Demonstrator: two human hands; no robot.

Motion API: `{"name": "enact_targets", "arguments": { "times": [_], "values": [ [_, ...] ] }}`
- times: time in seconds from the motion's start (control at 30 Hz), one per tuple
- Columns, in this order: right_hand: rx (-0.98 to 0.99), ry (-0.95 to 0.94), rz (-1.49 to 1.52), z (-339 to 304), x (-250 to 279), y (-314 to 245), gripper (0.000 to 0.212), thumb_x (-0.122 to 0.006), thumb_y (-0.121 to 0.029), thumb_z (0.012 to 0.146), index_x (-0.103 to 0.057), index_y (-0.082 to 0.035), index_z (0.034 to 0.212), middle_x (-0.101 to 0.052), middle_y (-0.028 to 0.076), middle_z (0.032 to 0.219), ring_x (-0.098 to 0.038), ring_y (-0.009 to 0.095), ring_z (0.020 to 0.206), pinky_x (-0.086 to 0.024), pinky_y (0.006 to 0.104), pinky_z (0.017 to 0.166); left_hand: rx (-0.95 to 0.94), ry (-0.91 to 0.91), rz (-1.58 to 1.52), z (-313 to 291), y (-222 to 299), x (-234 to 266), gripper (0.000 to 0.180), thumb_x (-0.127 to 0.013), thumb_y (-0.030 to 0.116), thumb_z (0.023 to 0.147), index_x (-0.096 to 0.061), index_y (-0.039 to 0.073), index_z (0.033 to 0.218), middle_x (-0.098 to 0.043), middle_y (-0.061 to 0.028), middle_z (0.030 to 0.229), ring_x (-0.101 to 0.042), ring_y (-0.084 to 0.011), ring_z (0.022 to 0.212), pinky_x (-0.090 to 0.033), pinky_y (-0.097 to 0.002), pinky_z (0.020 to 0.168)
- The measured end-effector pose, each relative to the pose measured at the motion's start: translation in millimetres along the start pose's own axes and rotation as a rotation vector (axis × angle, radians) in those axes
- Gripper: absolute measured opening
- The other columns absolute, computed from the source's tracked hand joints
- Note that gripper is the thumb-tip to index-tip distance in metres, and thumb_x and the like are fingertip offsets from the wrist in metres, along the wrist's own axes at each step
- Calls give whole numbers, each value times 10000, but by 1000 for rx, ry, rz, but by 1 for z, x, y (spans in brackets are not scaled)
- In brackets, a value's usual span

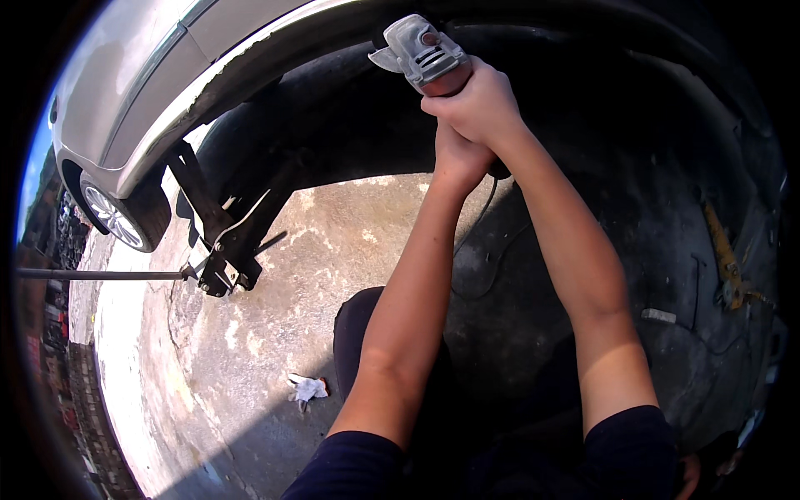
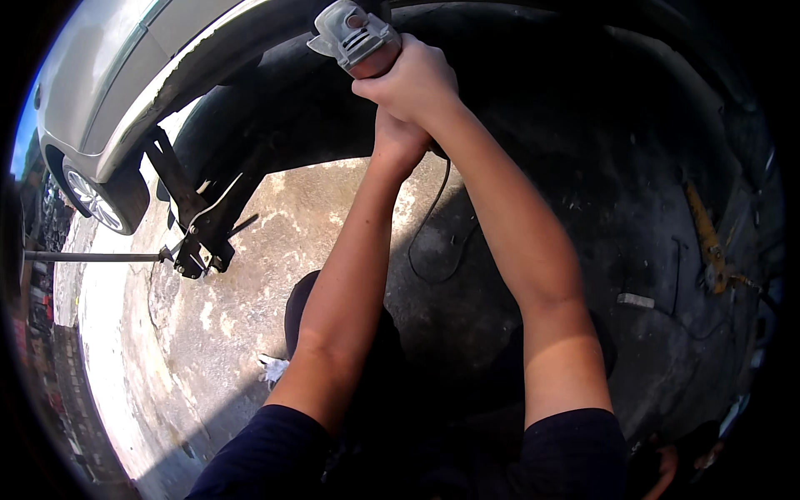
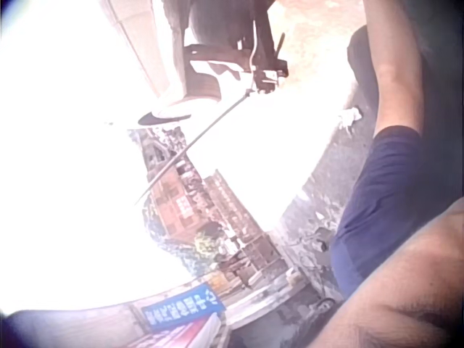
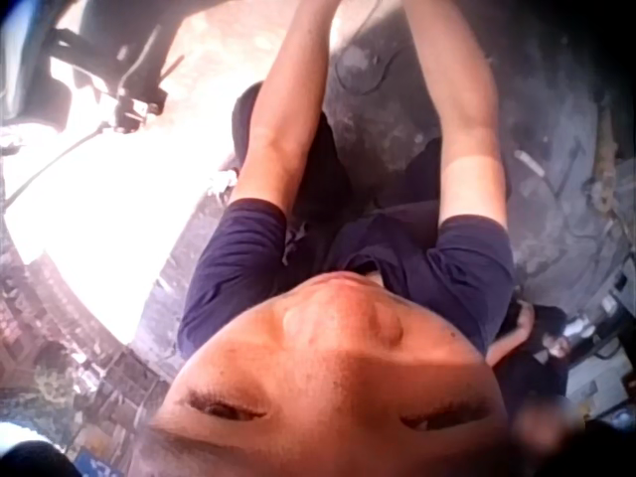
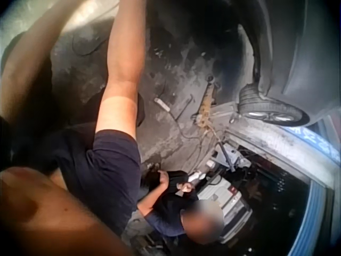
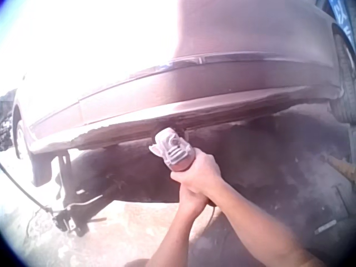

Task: The person uses an angle grinder to smooth the lower edge of a car's rear bumper. They work along the bumper's length, moving the tool back and forth to grind the surface.

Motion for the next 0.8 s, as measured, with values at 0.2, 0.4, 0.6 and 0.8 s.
{"name": "enact_targets", "arguments": {
  "times": [0.2, 0.4, 0.6, 0.8],
  "values": [
    [-25, -7, -15, 0, -5, -1, 652, -852, -442, 607, -693, -42, 1097, -750, 170, 1039, -733, 338, 968, -581, 418, 881, 67, -17, -111, 1, -6, 4, 490, -792, 145, 778, -602, 8, 1208, -674, -135, 1160, -656, -239, 1085, -509, -364, 916],
    [-17, -20, -8, 1, -1, -1, 647, -849, -453, 607, -690, -41, 1081, -750, 170, 1034, -734, 337, 967, -581, 413, 877, -12, 9, -40, 0, 0, 1, 363, -746, 172, 873, -628, 0, 1169, -695, -121, 1085, -652, -188, 1008, -523, -352, 841],
    [-10, -41, -64, -2, 0, -11, 613, -863, -332, 651, -681, 2, 1131, -750, 174, 1036, -739, 314, 949, -581, 390, 878, 18, 4, -9, 0, -5, 0, 335, -738, 162, 879, -635, 1, 1155, -695, -118, 1091, -651, -190, 1001, -521, -350, 837],
    [-11, -27, -50, -3, 3, -13, 617, -868, -331, 650, -680, 8, 1131, -751, 175, 1037, -739, 324, 952, -584, 387, 872, -37, 16, -69, -2, 2, 0, 343, -744, 160, 875, -630, 1, 1157, -691, -111, 1081, -648, -181, 986, -521, -343, 826]
  ]
}}
Point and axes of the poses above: each hand's wrist, its own z-axis towards the middle knuckle, its own x-axis out of the back of the hand, y = z × x, the point moved 7 cm from there along z, towards the middle knuckle
